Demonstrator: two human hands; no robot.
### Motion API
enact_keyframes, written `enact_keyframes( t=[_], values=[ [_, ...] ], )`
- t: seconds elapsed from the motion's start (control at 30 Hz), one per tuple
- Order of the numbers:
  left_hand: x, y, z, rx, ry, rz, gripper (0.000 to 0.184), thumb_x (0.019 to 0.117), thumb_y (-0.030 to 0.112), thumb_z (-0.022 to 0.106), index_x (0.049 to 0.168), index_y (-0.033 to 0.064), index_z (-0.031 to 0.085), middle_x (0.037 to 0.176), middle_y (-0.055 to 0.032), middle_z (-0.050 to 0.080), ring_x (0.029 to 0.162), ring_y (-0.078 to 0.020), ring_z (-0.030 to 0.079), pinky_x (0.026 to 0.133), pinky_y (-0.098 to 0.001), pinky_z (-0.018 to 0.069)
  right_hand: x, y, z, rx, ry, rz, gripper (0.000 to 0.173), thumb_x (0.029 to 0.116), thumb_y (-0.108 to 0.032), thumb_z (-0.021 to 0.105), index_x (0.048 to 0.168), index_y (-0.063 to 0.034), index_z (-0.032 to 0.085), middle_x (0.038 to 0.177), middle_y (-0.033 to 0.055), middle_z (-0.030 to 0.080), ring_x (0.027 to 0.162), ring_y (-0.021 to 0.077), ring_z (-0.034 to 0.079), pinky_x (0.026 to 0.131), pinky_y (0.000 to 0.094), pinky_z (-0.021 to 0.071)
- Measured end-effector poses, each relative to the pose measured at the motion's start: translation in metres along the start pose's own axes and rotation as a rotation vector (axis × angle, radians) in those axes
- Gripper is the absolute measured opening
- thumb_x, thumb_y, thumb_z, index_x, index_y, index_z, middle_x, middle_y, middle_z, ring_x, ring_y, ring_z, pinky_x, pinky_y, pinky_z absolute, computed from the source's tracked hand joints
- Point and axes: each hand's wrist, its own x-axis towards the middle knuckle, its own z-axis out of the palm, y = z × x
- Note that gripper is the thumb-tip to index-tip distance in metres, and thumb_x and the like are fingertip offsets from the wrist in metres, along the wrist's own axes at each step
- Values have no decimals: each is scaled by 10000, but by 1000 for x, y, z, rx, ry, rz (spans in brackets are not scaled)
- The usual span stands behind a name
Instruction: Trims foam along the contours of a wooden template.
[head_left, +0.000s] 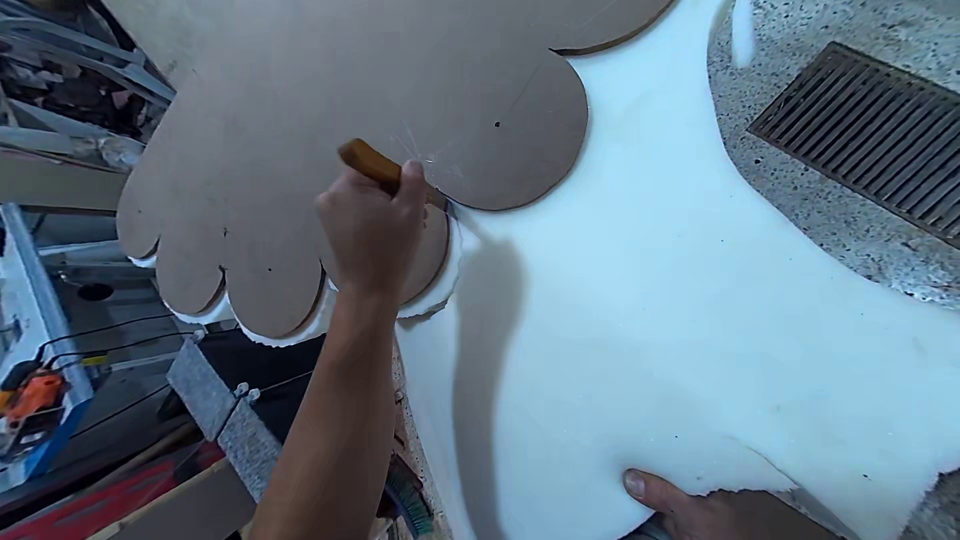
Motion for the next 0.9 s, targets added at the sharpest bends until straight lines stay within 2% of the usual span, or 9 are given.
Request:
enact_keyframes(
  t=[0.1,0.2,0.3,0.43,0.53,0.6,0.73,0.8,0.9],
  values=[
    [-5,-8,16,0,89,-56,269,999,360,632,921,103,618,665,27,675,531,-115,686,498,-344,618,0,8,0,46,-1,-5,317,805,-6,823,1099,-72,724,1016,74,775,951,192,748,901,408,621],
    [11,-13,33,68,35,-196,300,1000,362,594,913,77,634,686,-12,681,558,-148,692,555,-394,617,2,6,1,22,10,13,316,798,10,819,1088,-66,720,1004,71,776,934,190,751,889,403,625],
    [30,2,-2,27,24,-182,335,1019,388,600,980,57,641,712,-25,704,560,-164,708,547,-400,639,4,2,2,28,3,4,306,798,32,809,1077,-61,723,996,69,777,927,180,752,887,392,626],
    [20,16,-32,-51,212,-89,263,1006,356,618,970,97,598,651,47,681,488,-105,677,450,-309,607,6,10,-1,53,20,7,322,776,1,845,1070,-44,722,988,91,771,921,196,751,877,403,628],
    [-18,32,-61,-156,288,-18,332,1033,344,609,1135,30,571,770,5,699,589,-132,704,539,-328,636,12,11,-1,31,30,-8,354,771,-6,849,1095,-13,705,1003,108,766,944,209,745,900,400,622],
    [-47,63,-76,-189,386,-33,211,1056,253,582,1124,57,546,777,38,646,603,-94,672,585,-257,601,11,10,-3,25,18,-11,360,777,-19,846,1106,-6,698,1011,109,762,962,211,742,912,400,618],
    [-48,11,-123,-274,-134,285,216,982,239,711,1133,86,687,891,-4,752,662,-148,727,573,-325,648,11,11,-4,138,-7,-19,385,754,-28,867,1092,-1,687,993,147,755,920,249,747,864,439,631],
    [-48,5,-125,-231,-296,285,219,952,209,741,1140,100,719,927,-22,760,705,-158,733,624,-317,653,10,10,-4,211,-20,-11,373,747,-27,862,1082,-19,698,985,145,757,898,244,750,841,447,633],
    [-44,4,-124,-204,-397,262,216,926,178,761,1129,106,747,934,-34,769,733,-172,743,681,-314,659,8,9,-6,261,-43,1,353,759,-23,852,1080,-22,704,991,153,757,897,250,751,837,461,633]
  ],
)
